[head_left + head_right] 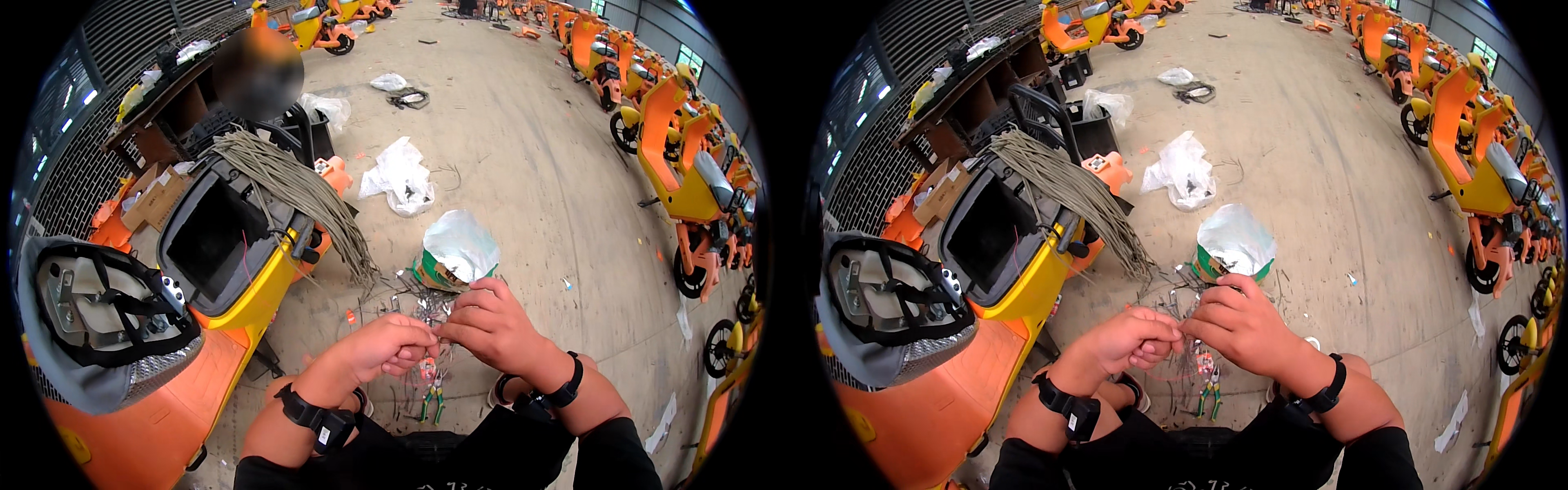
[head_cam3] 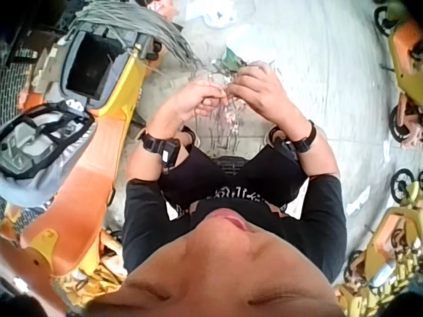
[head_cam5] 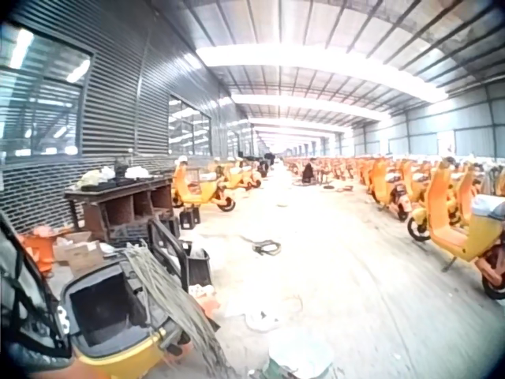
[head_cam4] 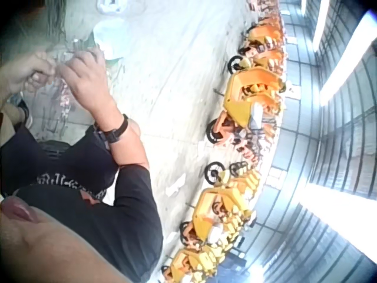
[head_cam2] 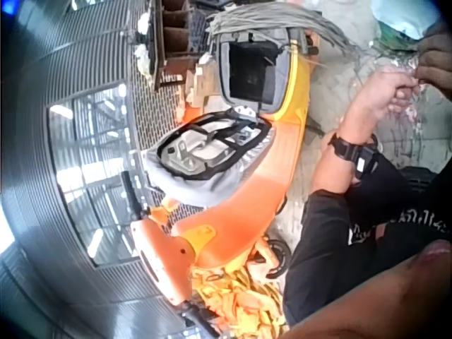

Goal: The person strips insulation from the ends of several thin wires using a wire stripper and twists the exposed copper strands together by hand.

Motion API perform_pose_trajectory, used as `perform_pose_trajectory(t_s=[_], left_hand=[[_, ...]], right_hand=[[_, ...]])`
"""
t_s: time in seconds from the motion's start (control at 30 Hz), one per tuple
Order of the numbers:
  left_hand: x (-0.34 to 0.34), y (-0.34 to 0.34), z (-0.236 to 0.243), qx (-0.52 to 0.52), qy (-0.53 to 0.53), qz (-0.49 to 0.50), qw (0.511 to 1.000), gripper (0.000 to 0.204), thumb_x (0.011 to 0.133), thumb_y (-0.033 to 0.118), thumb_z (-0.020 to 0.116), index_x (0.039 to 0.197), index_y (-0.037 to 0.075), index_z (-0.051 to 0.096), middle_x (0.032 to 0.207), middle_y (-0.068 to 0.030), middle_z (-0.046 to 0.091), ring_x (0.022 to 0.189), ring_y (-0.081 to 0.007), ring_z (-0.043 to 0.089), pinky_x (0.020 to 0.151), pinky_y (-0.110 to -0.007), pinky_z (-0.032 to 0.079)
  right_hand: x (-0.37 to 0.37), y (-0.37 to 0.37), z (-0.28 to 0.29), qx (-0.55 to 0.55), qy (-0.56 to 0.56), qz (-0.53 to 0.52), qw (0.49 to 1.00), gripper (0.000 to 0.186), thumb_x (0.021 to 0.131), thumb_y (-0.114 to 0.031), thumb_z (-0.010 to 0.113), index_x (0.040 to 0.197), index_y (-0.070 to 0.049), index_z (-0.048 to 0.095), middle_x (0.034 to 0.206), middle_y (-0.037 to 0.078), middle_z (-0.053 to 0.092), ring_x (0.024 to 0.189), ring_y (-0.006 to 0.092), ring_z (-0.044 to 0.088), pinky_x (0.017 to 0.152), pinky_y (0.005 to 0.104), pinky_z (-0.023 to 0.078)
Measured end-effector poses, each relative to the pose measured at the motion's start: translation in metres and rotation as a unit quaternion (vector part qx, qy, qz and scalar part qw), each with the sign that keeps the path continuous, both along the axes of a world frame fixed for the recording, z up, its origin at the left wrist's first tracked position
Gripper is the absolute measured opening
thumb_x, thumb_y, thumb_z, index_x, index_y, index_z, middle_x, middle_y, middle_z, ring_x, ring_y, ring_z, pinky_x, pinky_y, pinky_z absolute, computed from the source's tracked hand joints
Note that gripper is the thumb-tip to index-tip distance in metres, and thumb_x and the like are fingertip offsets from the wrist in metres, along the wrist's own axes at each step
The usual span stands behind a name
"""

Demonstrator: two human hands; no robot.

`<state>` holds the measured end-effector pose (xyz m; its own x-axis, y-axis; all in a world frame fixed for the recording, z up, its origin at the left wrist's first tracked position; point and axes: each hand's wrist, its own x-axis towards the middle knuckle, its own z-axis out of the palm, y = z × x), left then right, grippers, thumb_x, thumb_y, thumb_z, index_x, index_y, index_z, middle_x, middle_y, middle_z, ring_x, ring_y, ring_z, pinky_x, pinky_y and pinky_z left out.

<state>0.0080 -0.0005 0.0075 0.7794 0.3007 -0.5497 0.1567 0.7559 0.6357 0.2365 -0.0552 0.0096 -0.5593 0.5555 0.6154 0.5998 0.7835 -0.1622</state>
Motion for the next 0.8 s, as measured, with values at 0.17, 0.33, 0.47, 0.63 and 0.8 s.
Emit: perform_pose_trajectory(t_s=[0.17, 0.33, 0.47, 0.63, 0.8], left_hand=[[0.002, -0.009, 0.0, 0.183, 0.024, -0.009, 0.983, 0.022, 0.097, 0.018, 0.059, 0.088, 0.0, 0.067, 0.058, 0.0041, 0.044, 0.048, -0.0069, 0.041, 0.044, -0.025, 0.033], [0.008, -0.022, -0.014, 0.656, 0.105, 0.015, 0.747, 0.016, 0.095, 0.018, 0.062, 0.09, 0.004, 0.068, 0.065, -0.0033, 0.058, 0.06, -0.0179, 0.058, 0.05, -0.029, 0.043], [0.011, -0.027, -0.011, 0.854, 0.116, 0.008, 0.507, 0.005, 0.084, 0.013, 0.066, 0.084, 0.009, 0.064, 0.067, -0.0016, 0.057, 0.062, -0.0187, 0.058, 0.049, -0.031, 0.044], [0.015, -0.029, -0.002, 0.918, 0.12, -0.007, 0.377, 0.012, 0.075, 0.013, 0.07, 0.082, 0.012, 0.061, 0.066, 0.0021, 0.049, 0.062, -0.0146, 0.055, 0.048, -0.03, 0.044], [0.015, -0.031, -0.003, 0.895, 0.114, 0.052, 0.427, 0.016, 0.075, 0.013, 0.073, 0.089, 0.011, 0.065, 0.071, 0.0022, 0.055, 0.066, -0.0151, 0.058, 0.05, -0.029, 0.044]], right_hand=[[0.0, 0.001, -0.004, -0.072, 0.037, 0.029, 0.996, 0.017, 0.08, -0.013, 0.073, 0.096, -0.011, 0.07, 0.087, 0.001, 0.061, 0.091, 0.0221, 0.058, 0.086, 0.0382, 0.044], [-0.001, -0.004, -0.012, -0.285, 0.126, -0.017, 0.95, 0.006, 0.087, -0.013, 0.069, 0.087, -0.008, 0.066, 0.079, 0.003, 0.059, 0.076, 0.0223, 0.057, 0.071, 0.0343, 0.046], [-0.004, -0.004, -0.017, -0.691, 0.429, -0.029, 0.582, 0.012, 0.091, -0.01, 0.06, 0.08, -0.005, 0.061, 0.07, 0.001, 0.054, 0.062, 0.0155, 0.051, 0.059, 0.0292, 0.042], [0.006, 0.002, -0.022, -0.802, 0.493, 0.016, 0.336, 0.014, 0.089, -0.009, 0.058, 0.076, -0.003, 0.059, 0.063, -0.002, 0.043, 0.057, 0.0107, 0.04, 0.054, 0.0264, 0.034], [0.005, 0.004, -0.004, -0.816, 0.443, -0.011, 0.372, 0.023, 0.091, -0.01, 0.054, 0.069, -0.008, 0.05, 0.061, -0.005, 0.033, 0.053, 0.0089, 0.031, 0.052, 0.0247, 0.029]])
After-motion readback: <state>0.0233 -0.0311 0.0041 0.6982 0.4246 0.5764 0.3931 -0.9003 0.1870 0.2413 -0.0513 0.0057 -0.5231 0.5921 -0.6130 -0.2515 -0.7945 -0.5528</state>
